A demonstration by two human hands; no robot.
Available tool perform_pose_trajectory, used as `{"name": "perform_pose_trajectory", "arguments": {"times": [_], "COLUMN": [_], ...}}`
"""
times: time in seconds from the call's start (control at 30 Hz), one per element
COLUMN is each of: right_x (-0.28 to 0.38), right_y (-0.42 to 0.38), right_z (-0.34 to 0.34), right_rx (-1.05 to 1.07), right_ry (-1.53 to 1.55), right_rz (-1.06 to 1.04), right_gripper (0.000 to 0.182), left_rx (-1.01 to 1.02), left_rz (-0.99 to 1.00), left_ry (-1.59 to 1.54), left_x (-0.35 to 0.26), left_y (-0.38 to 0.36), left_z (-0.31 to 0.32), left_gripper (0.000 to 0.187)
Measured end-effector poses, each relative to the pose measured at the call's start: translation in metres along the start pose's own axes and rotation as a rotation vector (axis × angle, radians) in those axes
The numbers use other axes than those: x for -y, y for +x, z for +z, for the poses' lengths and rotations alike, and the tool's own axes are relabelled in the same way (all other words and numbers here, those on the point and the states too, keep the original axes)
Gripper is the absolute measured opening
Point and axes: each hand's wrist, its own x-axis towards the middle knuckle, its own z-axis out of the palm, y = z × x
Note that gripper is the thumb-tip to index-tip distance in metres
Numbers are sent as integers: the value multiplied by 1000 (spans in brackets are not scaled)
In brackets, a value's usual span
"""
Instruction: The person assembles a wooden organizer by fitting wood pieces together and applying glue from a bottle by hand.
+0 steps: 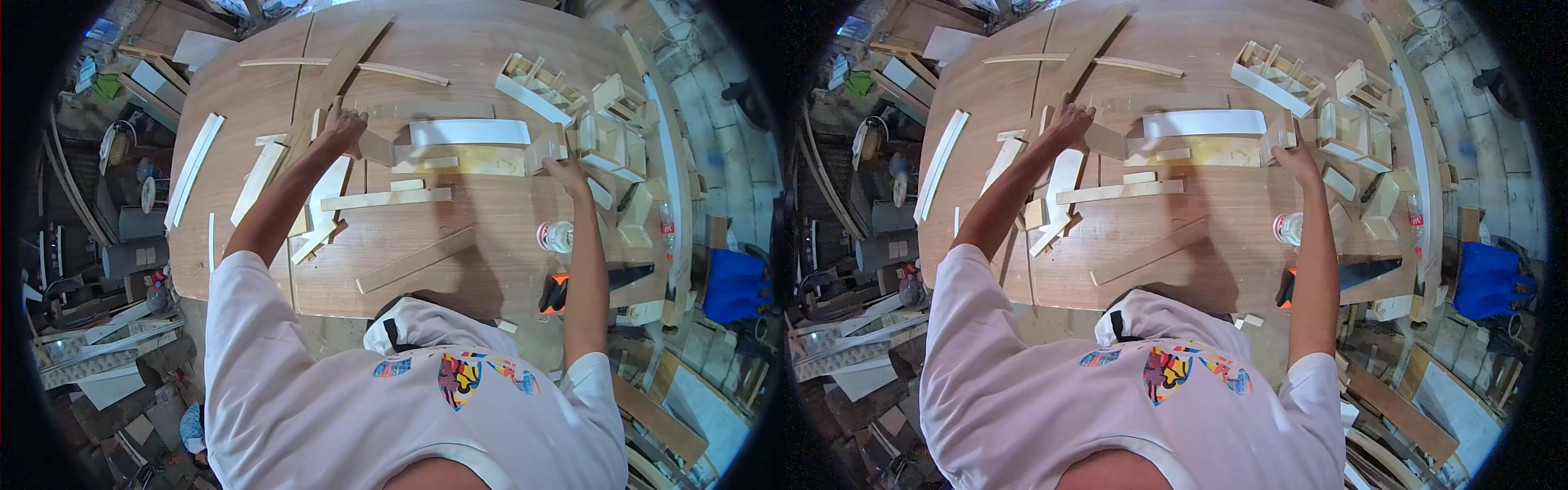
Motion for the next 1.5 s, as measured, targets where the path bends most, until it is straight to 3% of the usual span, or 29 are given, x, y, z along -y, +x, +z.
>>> {"name": "perform_pose_trajectory", "arguments": {"times": [0.1,0.27,0.47,0.53,0.77,0.87,0.93,1.03,1.17,1.37,1.5], "right_x": [6,9,12,12,-6,-7,0,-8,-14,8,3], "right_y": [-5,-7,-9,-8,3,4,-1,2,4,-9,-7], "right_z": [2,3,4,5,4,6,8,8,6,6,6], "right_rx": [3,-40,-26,-30,2,-6,-8,-35,-32,-15,5], "right_ry": [5,-19,32,39,26,24,73,30,23,114,178], "right_rz": [-28,-77,9,-6,20,-39,10,-97,-78,-11,24], "right_gripper": [87,88,88,89,87,86,86,86,87,88,88], "left_rx": [29,-89,-42,86,27,73,262,352,327,408,418], "left_rz": [-3,-41,11,22,61,44,-26,-33,-133,-71,100], "left_ry": [-68,-133,123,220,293,229,-95,-133,-287,-420,-398], "left_x": [3,3,-3,-4,3,5,7,12,16,51,74], "left_y": [4,-1,3,1,5,-4,-3,7,9,24,44], "left_z": [3,0,-1,-5,23,2,-10,-8,-12,12,45], "left_gripper": [82,80,79,73,65,65,54,43,39,39,37]}}
